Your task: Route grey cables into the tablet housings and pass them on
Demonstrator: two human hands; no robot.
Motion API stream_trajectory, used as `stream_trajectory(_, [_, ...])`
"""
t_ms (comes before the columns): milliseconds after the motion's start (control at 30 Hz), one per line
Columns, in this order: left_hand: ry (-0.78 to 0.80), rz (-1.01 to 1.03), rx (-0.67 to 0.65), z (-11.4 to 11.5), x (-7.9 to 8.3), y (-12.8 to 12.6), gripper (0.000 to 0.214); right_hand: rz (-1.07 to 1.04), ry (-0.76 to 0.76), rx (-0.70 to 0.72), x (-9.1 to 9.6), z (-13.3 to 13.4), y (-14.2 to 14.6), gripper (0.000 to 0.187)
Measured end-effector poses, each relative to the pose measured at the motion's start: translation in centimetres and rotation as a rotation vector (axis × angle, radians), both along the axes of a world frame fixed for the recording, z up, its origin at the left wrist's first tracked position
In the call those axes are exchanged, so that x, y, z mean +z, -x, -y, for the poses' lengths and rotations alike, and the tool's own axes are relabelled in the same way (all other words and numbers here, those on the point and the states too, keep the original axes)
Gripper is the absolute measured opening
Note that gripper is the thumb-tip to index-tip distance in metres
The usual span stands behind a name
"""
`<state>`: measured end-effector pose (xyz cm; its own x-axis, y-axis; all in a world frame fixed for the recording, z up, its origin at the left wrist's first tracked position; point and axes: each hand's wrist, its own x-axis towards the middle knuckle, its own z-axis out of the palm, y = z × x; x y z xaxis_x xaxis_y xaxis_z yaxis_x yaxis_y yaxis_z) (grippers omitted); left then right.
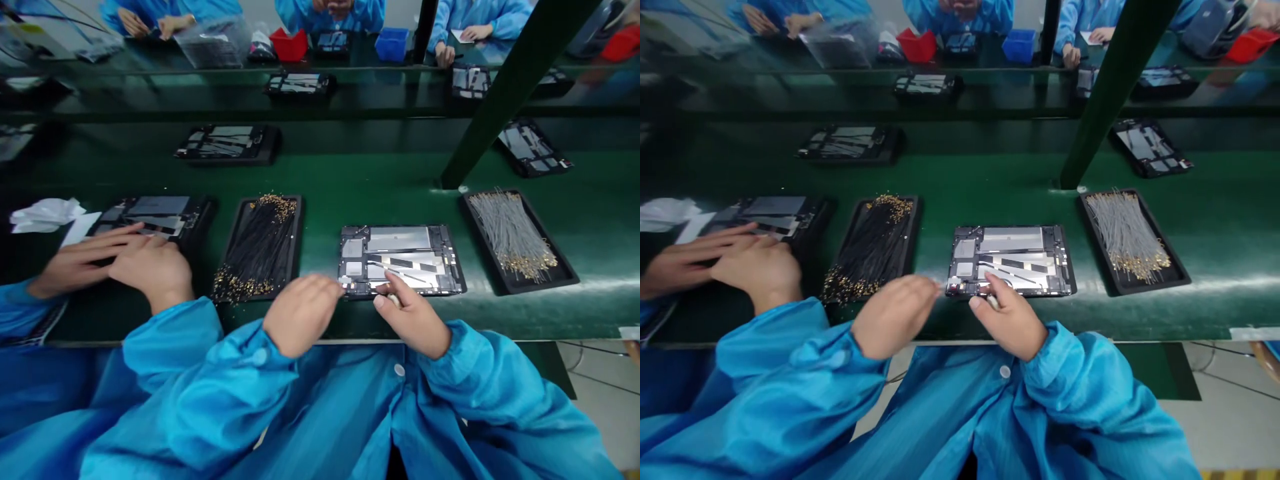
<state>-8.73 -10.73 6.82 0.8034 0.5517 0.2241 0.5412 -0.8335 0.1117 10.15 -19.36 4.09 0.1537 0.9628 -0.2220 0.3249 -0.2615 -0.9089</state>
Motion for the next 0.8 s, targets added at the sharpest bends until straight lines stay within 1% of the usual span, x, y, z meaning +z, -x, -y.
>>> stream_trajectory(67, [-0.030, 0.038, -0.079, 1.7, -0.1, -0.4, 0.022, 0.074, -0.033, 0.151, 0.9, 0.2, -0.3, 0.035])
stream_trajectory(133, [-0.037, 0.061, -0.098, 2.6, -0.4, -0.3, 0.021, 0.132, -0.002, 0.273, 1.4, 0.5, -0.6, 0.032])
stream_trajectory(233, [-0.020, 0.060, -0.102, 2.8, -0.9, 0.0, 0.020, 0.121, 0.068, 0.346, 1.3, 1.3, -1.1, 0.033])
stream_trajectory(300, [0.010, 0.044, -0.098, 2.9, -1.2, 0.2, 0.021, 0.091, 0.100, 0.343, 0.9, 1.8, -1.4, 0.032])
stream_trajectory(367, [0.034, 0.031, -0.074, 3.0, -1.6, 0.3, 0.023, 0.082, 0.143, 0.306, 0.4, 2.1, -1.7, 0.033])
stream_trajectory(467, [0.026, 0.033, -0.045, 3.3, -2.1, 0.3, 0.023, 0.063, 0.218, 0.247, -0.2, 2.3, -2.1, 0.033])
stream_trajectory(533, [0.018, 0.048, -0.044, 3.5, -2.4, 0.0, 0.024, 0.013, 0.274, 0.221, -0.3, 2.3, -2.2, 0.033])
stream_trajectory(667, [0.056, 0.093, -0.046, 4.1, -3.1, -1.3, 0.025, -0.181, 0.427, 0.171, -0.4, 2.0, -1.8, 0.032])
stream_trajectory(800, [0.125, 0.136, -0.043, 4.9, -3.4, -2.9, 0.024, -0.399, 0.509, 0.133, -0.6, 1.7, -1.4, 0.029])
